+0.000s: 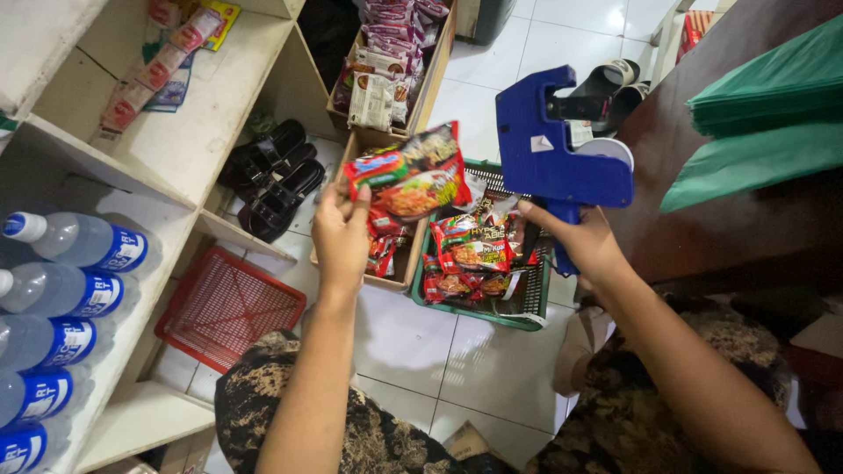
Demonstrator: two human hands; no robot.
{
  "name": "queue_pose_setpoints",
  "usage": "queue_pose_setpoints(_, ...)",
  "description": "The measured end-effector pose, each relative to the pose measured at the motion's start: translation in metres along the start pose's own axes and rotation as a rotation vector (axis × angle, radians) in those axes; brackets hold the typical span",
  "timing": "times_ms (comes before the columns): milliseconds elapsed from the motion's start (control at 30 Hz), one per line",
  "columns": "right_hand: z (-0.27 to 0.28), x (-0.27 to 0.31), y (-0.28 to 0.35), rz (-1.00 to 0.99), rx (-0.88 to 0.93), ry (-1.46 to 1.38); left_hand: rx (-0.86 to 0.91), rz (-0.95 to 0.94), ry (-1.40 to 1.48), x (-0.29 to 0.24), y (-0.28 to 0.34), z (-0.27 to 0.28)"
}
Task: The person applies labels to noodle packets by hand using a label applicator, then places each labeled packet into a basket.
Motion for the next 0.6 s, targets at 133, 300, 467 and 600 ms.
queue_pose_setpoints(133, -0.006, -0.011, 0.003, -0.127, -0.038, -0.026, 0.011, -0.077, 0.252, 0.003, -0.003, 0.0)
queue_pose_setpoints(300, -0.016, -0.028, 0.01, -0.151, 0.029, -0.098, -0.015, -0.113, 0.028, -0.005, -0.003, 0.006)
queue_pose_setpoints(467, -0.03, -0.053, 0.021, -0.228, 0.132, -0.277, -0.069, -0.071, -0.071, -0.009, 0.002, 0.02)
queue_pose_setpoints(600, -0.047, -0.073, 0.026, -0.356, 0.229, -0.537, -0.107, -0.103, -0.126, -0.006, 0.008, 0.038)
Point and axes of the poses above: each hand's wrist, its own y-axis away from the middle knuckle, its own z-axis out of the back of the hand, x = y × z, the point moved 4 cm from there along -y, towards the middle knuckle, and after that the axes turned 15 degrees about x, right-handed, at the moved point
